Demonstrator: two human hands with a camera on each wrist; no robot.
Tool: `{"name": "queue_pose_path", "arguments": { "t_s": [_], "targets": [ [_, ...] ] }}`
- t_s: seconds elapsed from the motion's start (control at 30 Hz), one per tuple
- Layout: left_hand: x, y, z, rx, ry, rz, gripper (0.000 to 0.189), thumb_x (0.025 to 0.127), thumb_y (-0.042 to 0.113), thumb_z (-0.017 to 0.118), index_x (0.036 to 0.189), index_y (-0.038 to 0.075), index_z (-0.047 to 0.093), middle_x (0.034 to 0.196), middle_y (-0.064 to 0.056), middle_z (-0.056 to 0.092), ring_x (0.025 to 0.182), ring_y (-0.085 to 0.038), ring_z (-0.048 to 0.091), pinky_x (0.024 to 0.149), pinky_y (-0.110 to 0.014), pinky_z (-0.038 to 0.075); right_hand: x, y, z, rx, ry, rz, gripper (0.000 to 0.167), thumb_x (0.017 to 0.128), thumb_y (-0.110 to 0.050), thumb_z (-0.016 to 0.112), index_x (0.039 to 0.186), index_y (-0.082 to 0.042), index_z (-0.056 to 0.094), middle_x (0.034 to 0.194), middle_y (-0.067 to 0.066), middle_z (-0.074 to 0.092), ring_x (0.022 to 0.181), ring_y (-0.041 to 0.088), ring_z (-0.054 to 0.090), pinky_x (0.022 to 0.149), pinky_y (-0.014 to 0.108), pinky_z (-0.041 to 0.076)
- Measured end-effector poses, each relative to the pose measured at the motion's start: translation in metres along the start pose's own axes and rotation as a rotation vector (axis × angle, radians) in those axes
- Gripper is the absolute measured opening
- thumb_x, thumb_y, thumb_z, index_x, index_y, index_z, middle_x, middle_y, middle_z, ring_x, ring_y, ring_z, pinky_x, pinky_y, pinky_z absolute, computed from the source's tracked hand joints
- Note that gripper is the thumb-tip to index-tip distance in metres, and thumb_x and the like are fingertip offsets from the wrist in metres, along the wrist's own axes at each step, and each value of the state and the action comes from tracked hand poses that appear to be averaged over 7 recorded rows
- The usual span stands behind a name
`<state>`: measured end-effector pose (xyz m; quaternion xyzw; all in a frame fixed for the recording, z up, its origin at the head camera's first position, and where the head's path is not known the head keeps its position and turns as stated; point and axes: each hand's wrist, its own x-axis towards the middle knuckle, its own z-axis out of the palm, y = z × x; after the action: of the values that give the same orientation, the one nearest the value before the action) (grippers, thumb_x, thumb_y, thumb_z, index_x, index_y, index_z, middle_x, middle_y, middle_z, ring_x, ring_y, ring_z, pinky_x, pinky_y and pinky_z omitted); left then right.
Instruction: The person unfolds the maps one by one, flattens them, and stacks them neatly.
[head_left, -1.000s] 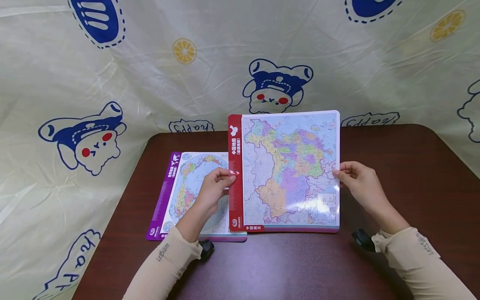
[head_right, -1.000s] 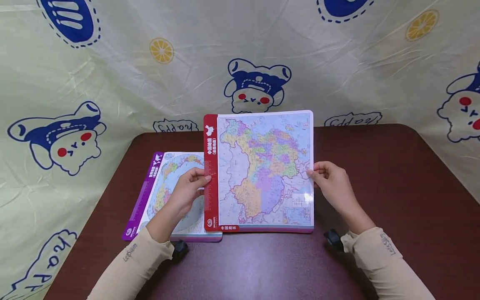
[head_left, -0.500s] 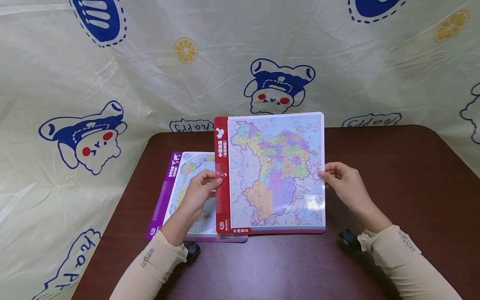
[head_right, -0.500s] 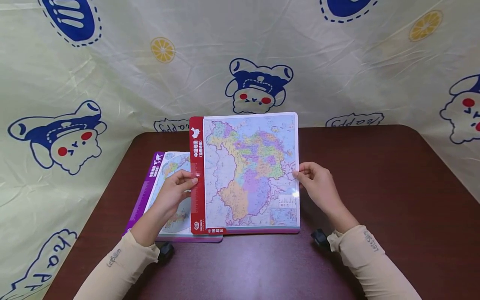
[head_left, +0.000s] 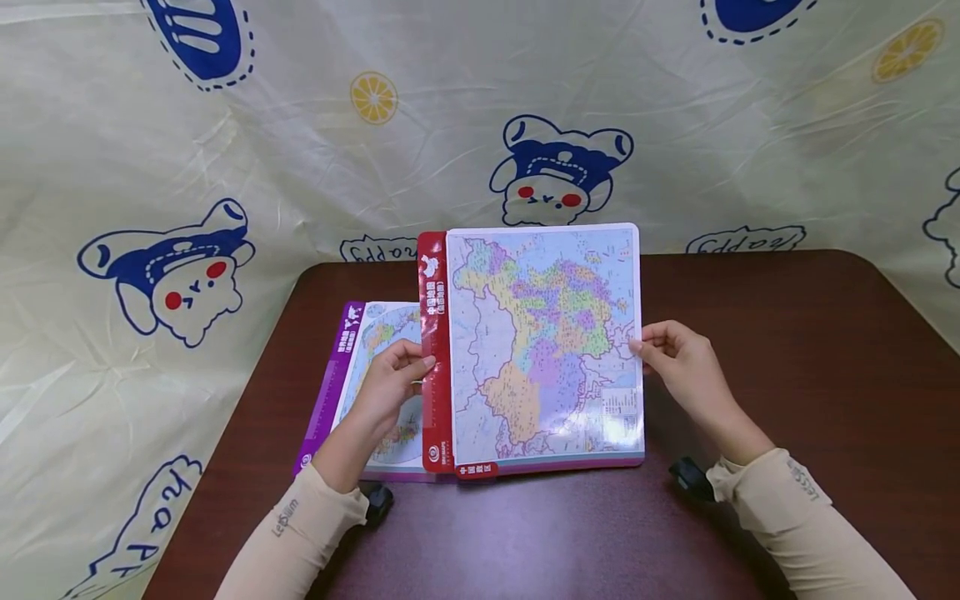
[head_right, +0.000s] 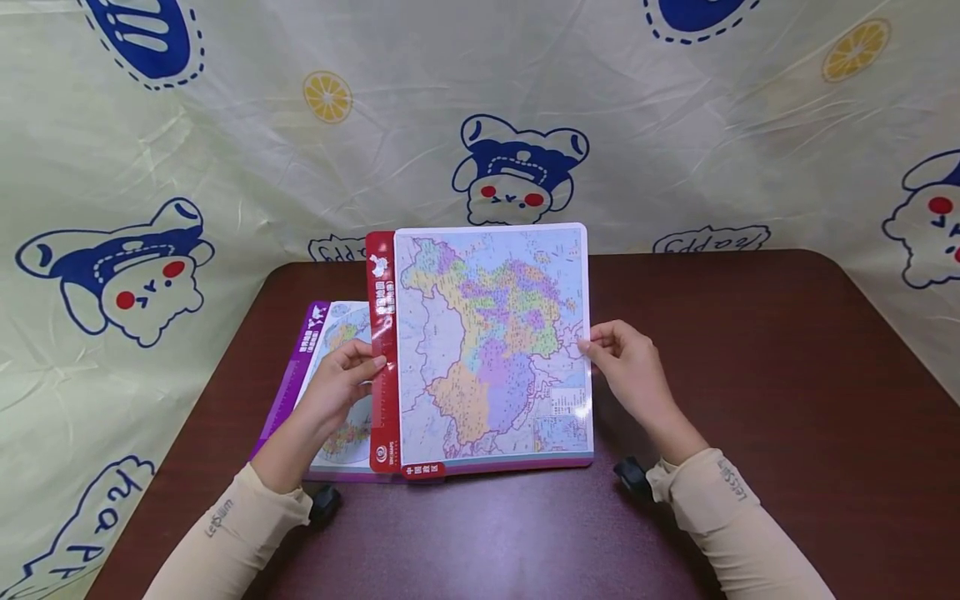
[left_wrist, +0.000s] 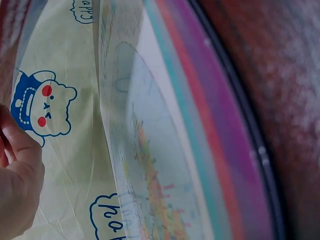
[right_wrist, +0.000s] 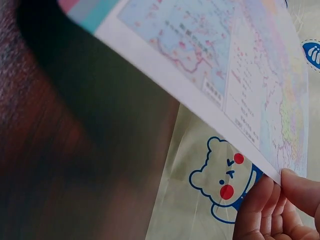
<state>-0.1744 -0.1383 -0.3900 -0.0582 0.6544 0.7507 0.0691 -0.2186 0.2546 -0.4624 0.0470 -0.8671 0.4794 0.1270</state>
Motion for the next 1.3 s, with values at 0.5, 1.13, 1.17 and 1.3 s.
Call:
{"name": "queue_pose_path", "arguments": {
  "t_s": [0.5, 1.13, 1.17, 1.3],
  "targets": [
    [-0.001, 0.006, -0.003, -0.213, -0.15, 0.035, 0.022, 0.089, -0.005, 0.049, 0.076, 0.011, 0.055, 0.074, -0.002, 0.054, 0.061, -0.01, 0.055, 0.052, -0.022, 0.046, 0.005, 0.011, -0.007, 0.106, 0.062, 0.037, 0.03, 0.08, -0.037, 0.064, 0.1, -0.015, 0.06, 0.085, 0.006, 0.062, 0.068, 0.022, 0.057, 0.056, 0.026, 0.051],
    [-0.002, 0.014, -0.022, -0.25, -0.138, 0.041, 0.016, 0.09, -0.001, 0.05, 0.08, 0.009, 0.058, 0.086, -0.006, 0.058, 0.07, -0.015, 0.061, 0.06, -0.025, 0.051, -0.023, -0.104, -0.073, 0.11, 0.095, 0.128, 0.029, 0.086, -0.025, 0.06, 0.101, 0.0, 0.054, 0.083, -0.003, 0.058, 0.069, 0.01, 0.052, 0.062, 0.014, 0.047],
    [-0.002, 0.014, -0.024, -0.25, -0.141, 0.044, 0.018, 0.09, -0.002, 0.049, 0.079, 0.01, 0.058, 0.086, -0.006, 0.058, 0.07, -0.015, 0.061, 0.06, -0.025, 0.051, -0.024, -0.104, -0.076, 0.118, 0.103, 0.133, 0.028, 0.086, -0.024, 0.06, 0.101, 0.0, 0.054, 0.083, -0.004, 0.058, 0.069, 0.009, 0.052, 0.062, 0.013, 0.047],
    [-0.003, 0.016, -0.028, -0.275, -0.132, 0.052, 0.015, 0.089, -0.001, 0.051, 0.079, 0.008, 0.058, 0.083, -0.006, 0.059, 0.068, -0.015, 0.061, 0.058, -0.025, 0.051, -0.025, -0.097, -0.089, 0.195, 0.148, 0.141, 0.02, 0.085, -0.019, 0.061, 0.098, -0.004, 0.056, 0.082, -0.007, 0.058, 0.066, 0.007, 0.053, 0.061, 0.012, 0.047]
  ]
}}
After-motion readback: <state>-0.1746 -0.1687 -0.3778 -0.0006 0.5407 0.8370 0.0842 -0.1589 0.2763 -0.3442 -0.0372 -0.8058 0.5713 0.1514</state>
